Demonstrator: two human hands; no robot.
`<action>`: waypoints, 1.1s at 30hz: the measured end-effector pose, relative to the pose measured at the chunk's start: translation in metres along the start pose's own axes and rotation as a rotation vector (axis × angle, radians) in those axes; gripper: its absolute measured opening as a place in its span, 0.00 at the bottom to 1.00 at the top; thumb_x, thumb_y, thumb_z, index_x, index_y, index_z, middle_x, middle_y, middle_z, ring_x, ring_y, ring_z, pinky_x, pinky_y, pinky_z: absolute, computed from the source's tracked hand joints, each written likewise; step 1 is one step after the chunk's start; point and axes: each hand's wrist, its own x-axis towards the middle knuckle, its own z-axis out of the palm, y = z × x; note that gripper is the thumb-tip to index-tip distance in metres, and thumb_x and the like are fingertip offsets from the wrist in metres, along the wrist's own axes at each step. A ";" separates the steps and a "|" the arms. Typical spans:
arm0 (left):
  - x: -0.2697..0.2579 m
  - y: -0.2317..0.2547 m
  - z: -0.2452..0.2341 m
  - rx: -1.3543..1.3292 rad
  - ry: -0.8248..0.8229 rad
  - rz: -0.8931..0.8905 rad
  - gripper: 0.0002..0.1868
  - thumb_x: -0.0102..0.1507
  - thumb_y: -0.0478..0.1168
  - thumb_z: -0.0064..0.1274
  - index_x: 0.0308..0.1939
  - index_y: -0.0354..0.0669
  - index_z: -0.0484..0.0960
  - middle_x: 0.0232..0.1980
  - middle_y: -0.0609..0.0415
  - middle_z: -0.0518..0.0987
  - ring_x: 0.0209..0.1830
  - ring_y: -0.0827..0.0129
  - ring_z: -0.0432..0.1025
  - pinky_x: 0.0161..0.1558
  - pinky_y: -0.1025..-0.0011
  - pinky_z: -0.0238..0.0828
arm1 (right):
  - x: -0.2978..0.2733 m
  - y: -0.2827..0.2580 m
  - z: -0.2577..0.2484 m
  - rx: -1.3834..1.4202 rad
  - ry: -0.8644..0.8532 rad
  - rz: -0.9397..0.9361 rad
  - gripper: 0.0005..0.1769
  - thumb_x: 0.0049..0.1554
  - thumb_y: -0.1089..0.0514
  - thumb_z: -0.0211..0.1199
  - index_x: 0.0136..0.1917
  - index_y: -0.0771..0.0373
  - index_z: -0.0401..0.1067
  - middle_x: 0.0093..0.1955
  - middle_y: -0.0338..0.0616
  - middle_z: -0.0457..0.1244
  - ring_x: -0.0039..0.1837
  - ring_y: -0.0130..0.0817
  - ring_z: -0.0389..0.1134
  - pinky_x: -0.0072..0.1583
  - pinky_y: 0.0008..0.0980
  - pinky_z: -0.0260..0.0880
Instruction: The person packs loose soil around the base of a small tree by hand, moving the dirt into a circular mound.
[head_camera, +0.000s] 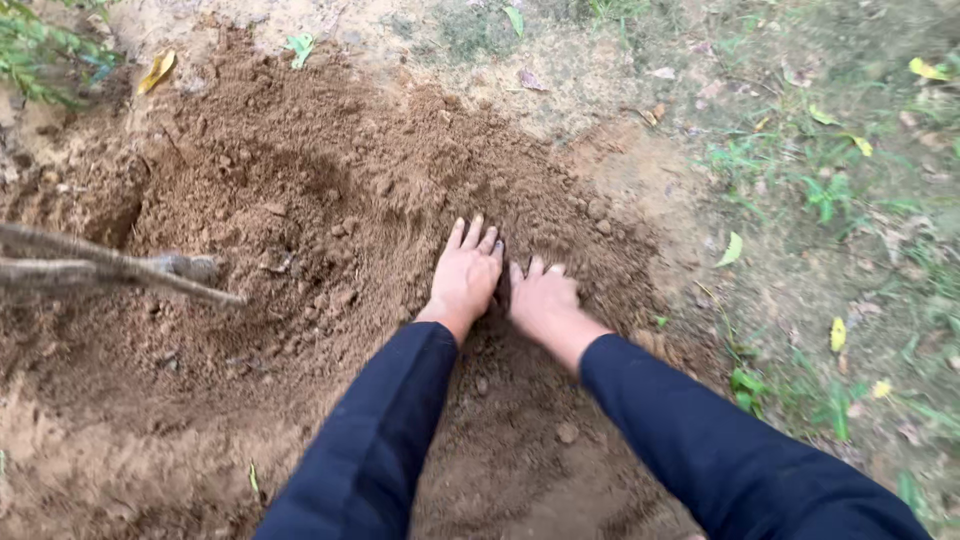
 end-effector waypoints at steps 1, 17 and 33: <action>-0.007 0.004 0.003 -0.025 0.061 0.010 0.29 0.59 0.43 0.47 0.64 0.39 0.77 0.73 0.47 0.67 0.77 0.51 0.52 0.75 0.50 0.38 | -0.018 0.004 -0.003 0.023 0.083 -0.047 0.28 0.66 0.49 0.49 0.77 0.58 0.56 0.74 0.55 0.54 0.68 0.58 0.61 0.60 0.60 0.71; -0.100 0.019 -0.025 -0.520 0.646 -0.227 0.11 0.59 0.34 0.56 0.45 0.42 0.86 0.61 0.44 0.79 0.71 0.44 0.65 0.71 0.51 0.59 | -0.055 0.011 0.099 -0.146 0.753 -1.084 0.26 0.56 0.48 0.55 0.65 0.58 0.71 0.69 0.54 0.61 0.80 0.56 0.50 0.72 0.83 0.31; -0.110 0.022 -0.048 -0.568 0.730 -0.309 0.09 0.62 0.36 0.56 0.46 0.44 0.85 0.61 0.47 0.81 0.68 0.47 0.70 0.66 0.57 0.67 | 0.009 -0.014 0.018 0.030 0.892 -0.503 0.16 0.56 0.51 0.62 0.57 0.55 0.73 0.63 0.48 0.64 0.76 0.53 0.57 0.75 0.71 0.43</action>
